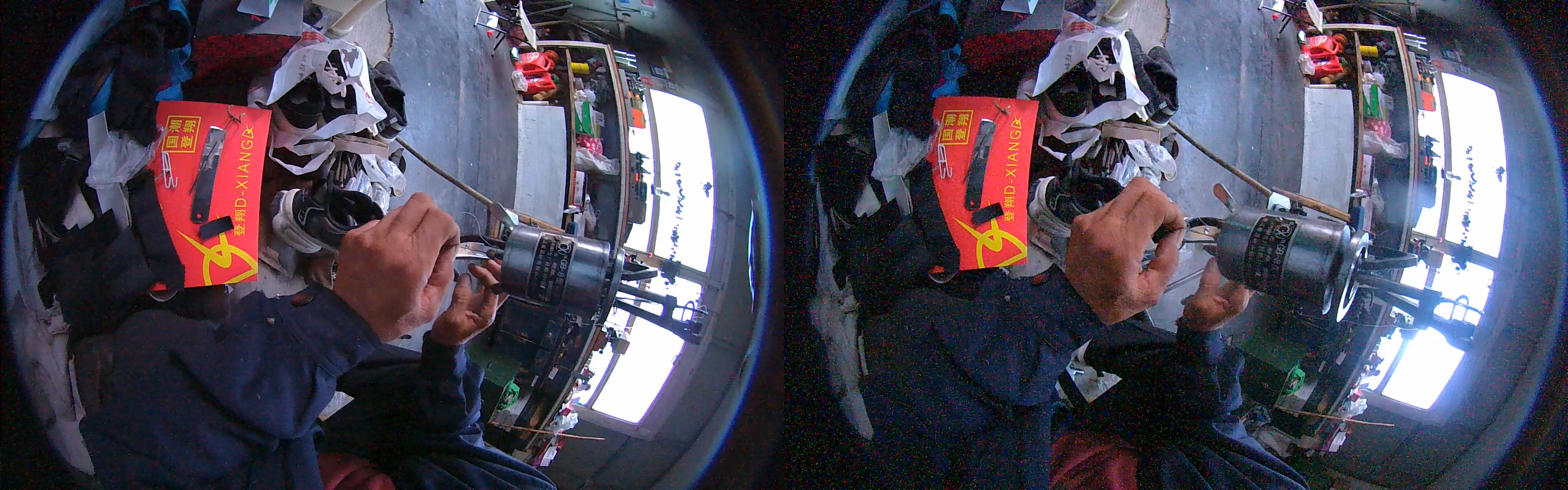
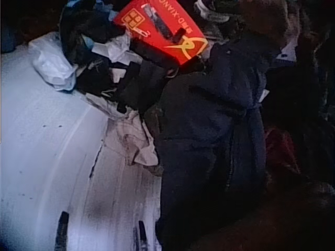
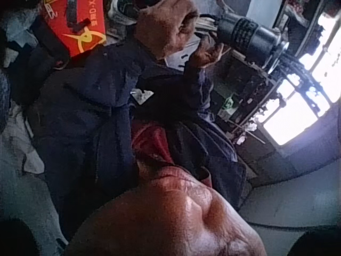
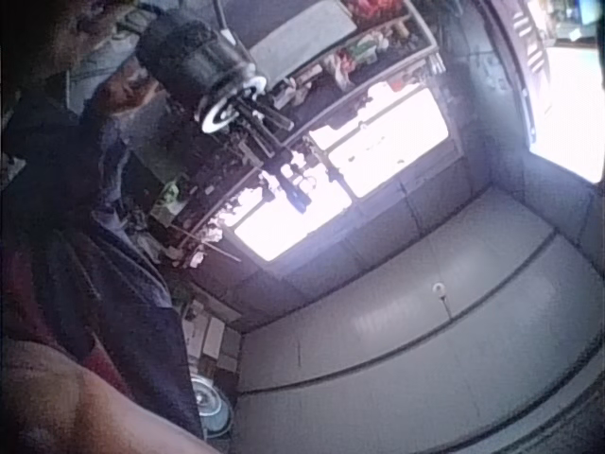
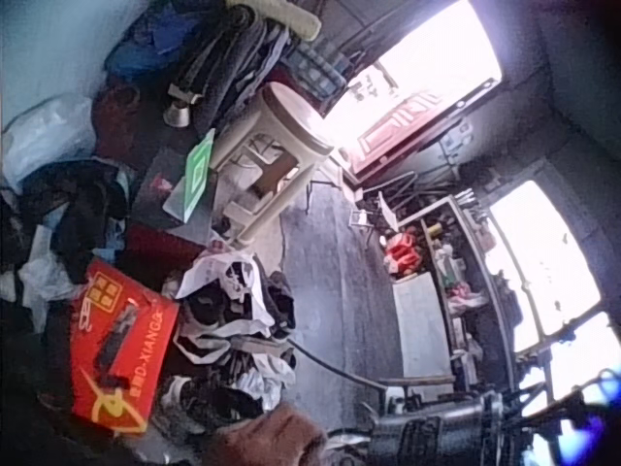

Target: The person sits on the floor and manipulates a black strap and a cylindrical motor-like component. They fold and adjust the strap, then attach it to the motor using a small metal clip, securing the connection.

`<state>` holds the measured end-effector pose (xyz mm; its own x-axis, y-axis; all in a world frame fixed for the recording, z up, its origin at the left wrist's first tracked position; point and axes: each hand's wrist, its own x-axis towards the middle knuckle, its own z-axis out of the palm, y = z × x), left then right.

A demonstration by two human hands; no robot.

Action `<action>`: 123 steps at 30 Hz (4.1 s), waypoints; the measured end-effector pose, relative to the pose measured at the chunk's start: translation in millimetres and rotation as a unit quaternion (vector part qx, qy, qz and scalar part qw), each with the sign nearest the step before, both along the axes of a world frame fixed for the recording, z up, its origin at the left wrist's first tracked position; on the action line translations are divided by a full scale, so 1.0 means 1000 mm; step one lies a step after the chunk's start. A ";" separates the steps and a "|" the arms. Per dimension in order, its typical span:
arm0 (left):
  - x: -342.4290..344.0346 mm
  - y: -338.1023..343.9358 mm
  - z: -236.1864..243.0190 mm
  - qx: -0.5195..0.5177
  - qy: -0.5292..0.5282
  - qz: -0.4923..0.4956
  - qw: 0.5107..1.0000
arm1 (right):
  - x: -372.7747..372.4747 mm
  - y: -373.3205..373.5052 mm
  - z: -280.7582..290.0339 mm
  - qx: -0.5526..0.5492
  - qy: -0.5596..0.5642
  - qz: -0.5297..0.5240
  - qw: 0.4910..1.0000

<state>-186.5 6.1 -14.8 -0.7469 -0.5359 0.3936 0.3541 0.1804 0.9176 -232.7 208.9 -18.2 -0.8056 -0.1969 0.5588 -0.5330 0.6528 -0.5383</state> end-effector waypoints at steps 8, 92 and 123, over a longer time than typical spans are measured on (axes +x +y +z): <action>0.000 -0.001 0.000 0.005 0.001 0.005 1.000 | 0.004 -0.006 0.002 -0.011 -0.018 -0.013 1.000; -0.006 0.004 -0.004 -0.012 0.006 0.010 1.000 | 0.000 0.000 -0.002 -0.048 -0.035 -0.001 0.998; -0.003 0.001 -0.002 -0.019 -0.008 -0.013 1.000 | 0.006 -0.061 0.025 -0.093 -0.086 0.053 0.990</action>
<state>-189.2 7.4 -16.9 -0.7665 -0.5015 0.4013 0.3450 0.2055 0.9158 -226.3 147.6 7.0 -0.8720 -0.1923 0.4501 -0.4838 0.4779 -0.7332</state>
